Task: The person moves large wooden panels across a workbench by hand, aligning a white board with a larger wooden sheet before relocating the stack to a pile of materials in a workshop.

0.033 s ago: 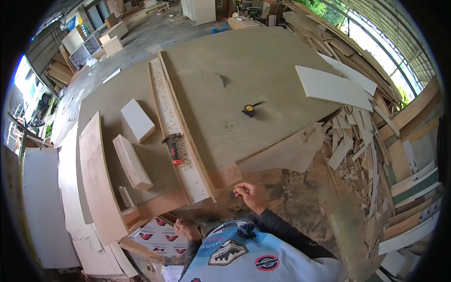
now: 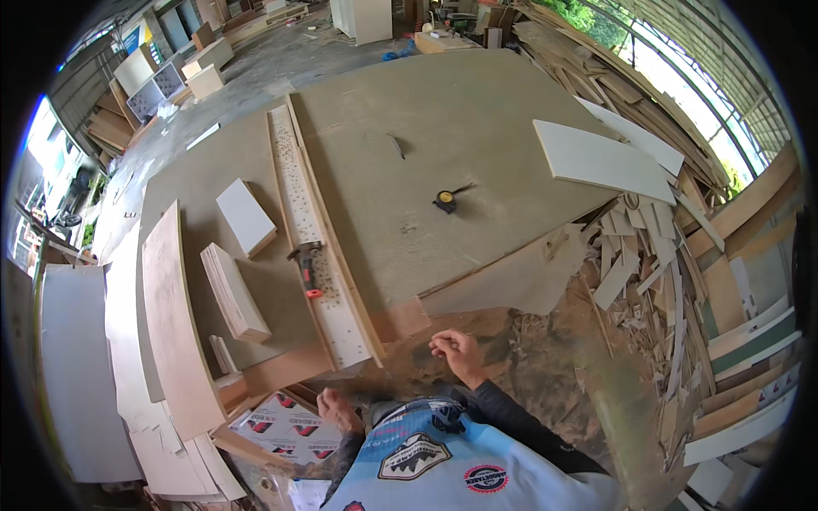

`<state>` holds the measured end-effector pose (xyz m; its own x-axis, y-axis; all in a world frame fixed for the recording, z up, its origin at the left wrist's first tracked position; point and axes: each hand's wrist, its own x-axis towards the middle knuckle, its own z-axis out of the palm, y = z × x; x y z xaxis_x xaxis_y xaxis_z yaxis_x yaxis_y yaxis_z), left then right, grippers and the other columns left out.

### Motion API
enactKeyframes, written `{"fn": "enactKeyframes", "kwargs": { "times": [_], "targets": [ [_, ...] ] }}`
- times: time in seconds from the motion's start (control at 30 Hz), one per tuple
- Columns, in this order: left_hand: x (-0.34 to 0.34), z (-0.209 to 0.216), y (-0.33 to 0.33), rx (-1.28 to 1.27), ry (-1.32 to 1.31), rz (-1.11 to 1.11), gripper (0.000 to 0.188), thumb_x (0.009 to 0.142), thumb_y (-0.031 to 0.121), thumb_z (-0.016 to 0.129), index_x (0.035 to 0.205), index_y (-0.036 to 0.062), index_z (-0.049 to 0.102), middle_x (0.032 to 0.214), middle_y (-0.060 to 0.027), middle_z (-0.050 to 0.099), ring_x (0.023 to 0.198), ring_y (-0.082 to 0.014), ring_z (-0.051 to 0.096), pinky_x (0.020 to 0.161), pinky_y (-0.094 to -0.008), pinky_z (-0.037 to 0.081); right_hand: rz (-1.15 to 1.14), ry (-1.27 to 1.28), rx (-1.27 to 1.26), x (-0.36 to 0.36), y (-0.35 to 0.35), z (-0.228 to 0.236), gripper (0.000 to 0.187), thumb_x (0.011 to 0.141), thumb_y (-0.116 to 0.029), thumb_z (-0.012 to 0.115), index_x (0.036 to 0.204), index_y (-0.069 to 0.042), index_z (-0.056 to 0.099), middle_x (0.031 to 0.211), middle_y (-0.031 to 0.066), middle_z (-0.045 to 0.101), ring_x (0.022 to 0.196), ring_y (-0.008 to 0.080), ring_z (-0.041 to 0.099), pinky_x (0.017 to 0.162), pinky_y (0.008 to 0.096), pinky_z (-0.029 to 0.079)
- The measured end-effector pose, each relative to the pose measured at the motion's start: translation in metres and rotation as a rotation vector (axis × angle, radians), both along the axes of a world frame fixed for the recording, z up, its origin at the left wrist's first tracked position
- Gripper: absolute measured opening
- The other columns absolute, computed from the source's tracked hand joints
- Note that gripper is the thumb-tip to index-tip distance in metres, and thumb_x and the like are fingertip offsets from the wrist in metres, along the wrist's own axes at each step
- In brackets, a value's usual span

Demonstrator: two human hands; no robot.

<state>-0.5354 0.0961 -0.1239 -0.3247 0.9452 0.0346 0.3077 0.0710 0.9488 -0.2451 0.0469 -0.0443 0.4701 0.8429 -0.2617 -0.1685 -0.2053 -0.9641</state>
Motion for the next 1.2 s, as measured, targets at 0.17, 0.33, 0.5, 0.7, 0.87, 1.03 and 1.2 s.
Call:
{"fn": "enactKeyframes", "kwargs": {
  "times": [0.17,0.33,0.5,0.7,0.87,1.03,1.2],
  "targets": [
    [0.155,0.075,0.033,-0.111,-0.336,-0.456,0.023,0.094,0.023,0.058,0.084,0.0024,0.057,0.064,0.0027,0.047,0.055,-0.0047,0.042,0.048,-0.0235,0.034,-0.204,-0.003,-0.061,0.095,-0.075,-0.01,0.015,0.091,-0.012,0.06,0.096,0.001,0.065,0.083,0.0073,0.069,0.07,0.0109,0.064,0.063,0.0234,0.05],
    [0.284,0.056,0.12,0.066,0.021,-0.687,0.028,0.083,0.02,0.066,0.1,-0.0009,0.058,0.073,-0.0084,0.056,0.066,-0.0192,0.056,0.064,-0.0328,0.047,-0.287,-0.252,-0.225,0.169,-0.155,-0.059,0.016,0.09,-0.015,0.061,0.092,0.0,0.066,0.081,0.0077,0.068,0.066,0.0119,0.063,0.058,0.0248,0.048],
    [0.388,0.06,0.184,0.038,0.457,-0.779,0.055,0.077,0.025,0.069,0.121,0.0012,0.047,0.11,-0.0195,0.051,0.108,-0.0331,0.051,0.091,-0.043,0.043,-0.567,0.124,-0.353,0.192,-0.246,-0.134,0.018,0.086,-0.017,0.061,0.089,0.0,0.067,0.076,0.0081,0.067,0.064,0.0144,0.063,0.055,0.0266,0.047],
    [0.478,0.067,0.232,-0.021,0.722,-0.684,0.078,0.073,0.038,0.074,0.137,0.0087,0.04,0.123,-0.0244,0.043,0.118,-0.041,0.044,0.099,-0.0436,0.04,-0.792,0.126,-0.605,0.152,-0.293,-0.163,0.022,0.083,-0.018,0.059,0.083,0.0,0.07,0.072,0.0088,0.067,0.06,0.0163,0.063,0.054,0.0276,0.048],
    [0.501,0.042,0.269,-0.082,0.958,-0.608,0.064,0.078,0.035,0.07,0.134,0.013,0.048,0.13,-0.0254,0.042,0.121,-0.0418,0.041,0.099,-0.0438,0.04,-0.583,-0.088,-0.668,0.158,-0.288,-0.159,0.022,0.085,-0.018,0.061,0.077,0.001,0.067,0.065,0.0111,0.066,0.054,0.0174,0.063,0.048,0.0305,0.05],
    [0.47,0.019,0.308,0.109,0.716,-0.595,0.035,0.08,0.023,0.068,0.113,0.0103,0.064,0.11,-0.018,0.056,0.109,-0.0365,0.05,0.094,-0.0436,0.043,-0.076,-0.526,-0.945,0.212,-0.276,-0.224,0.023,0.083,-0.024,0.059,0.074,-0.006,0.071,0.062,0.0073,0.067,0.056,0.0173,0.066,0.052,0.0344,0.052],
    [0.345,0.085,0.289,0.525,0.592,-0.145,0.031,0.075,0.003,0.072,0.106,0.0025,0.067,0.096,-0.0132,0.059,0.089,-0.0267,0.058,0.076,-0.0366,0.05,-0.136,-0.483,-0.798,0.266,-0.235,-0.253,0.017,0.078,-0.023,0.063,0.074,-0.009,0.071,0.073,0.0071,0.07,0.059,0.0212,0.068,0.055,0.0359,0.052]
  ]
}}
